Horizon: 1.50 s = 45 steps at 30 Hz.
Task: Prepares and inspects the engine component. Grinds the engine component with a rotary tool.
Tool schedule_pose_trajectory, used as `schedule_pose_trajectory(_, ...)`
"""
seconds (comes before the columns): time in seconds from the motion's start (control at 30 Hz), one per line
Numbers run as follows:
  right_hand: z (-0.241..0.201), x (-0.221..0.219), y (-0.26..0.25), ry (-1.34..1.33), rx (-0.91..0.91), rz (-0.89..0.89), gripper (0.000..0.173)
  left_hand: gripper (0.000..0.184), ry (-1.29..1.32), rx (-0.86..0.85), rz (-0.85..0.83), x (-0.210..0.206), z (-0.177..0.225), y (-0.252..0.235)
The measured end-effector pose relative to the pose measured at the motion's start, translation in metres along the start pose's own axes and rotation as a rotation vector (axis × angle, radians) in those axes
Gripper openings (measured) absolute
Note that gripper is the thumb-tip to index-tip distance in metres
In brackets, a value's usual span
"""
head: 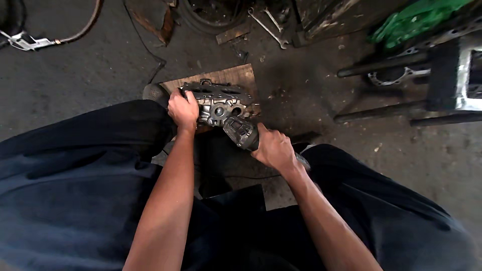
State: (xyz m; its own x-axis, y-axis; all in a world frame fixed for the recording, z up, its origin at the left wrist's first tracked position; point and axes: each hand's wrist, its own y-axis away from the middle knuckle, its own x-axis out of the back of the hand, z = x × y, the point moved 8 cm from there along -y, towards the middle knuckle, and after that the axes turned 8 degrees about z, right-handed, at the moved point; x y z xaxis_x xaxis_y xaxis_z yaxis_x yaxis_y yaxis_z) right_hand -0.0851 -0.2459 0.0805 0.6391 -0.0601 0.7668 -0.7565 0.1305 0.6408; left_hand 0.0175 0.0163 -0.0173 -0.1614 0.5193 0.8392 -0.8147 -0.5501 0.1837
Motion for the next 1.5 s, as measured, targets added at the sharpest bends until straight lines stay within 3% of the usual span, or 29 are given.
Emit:
schedule_pose_trajectory(0.3, 0.002, 0.006, 0.013, 0.005, 0.021, -0.001, 0.072, 0.049, 0.007, 0.013, -0.005, 0.001, 0.001, 0.0)
schedule_pose_trajectory(0.77, 0.007, -0.006, -0.014, -0.01, -0.006, 0.06, 0.071, 0.045, 0.01, 0.012, 0.009, 0.001, 0.002, -0.001)
schedule_pose_trajectory(1.1, 0.006, 0.002, 0.012, -0.019, 0.03, 0.011, 0.072, 0.047, 0.011, 0.008, 0.007, -0.001, 0.0, -0.002)
schedule_pose_trajectory(1.5, 0.011, -0.006, -0.017, -0.024, -0.015, 0.033, 0.076, 0.046, 0.009, 0.012, 0.001, 0.001, 0.001, 0.0)
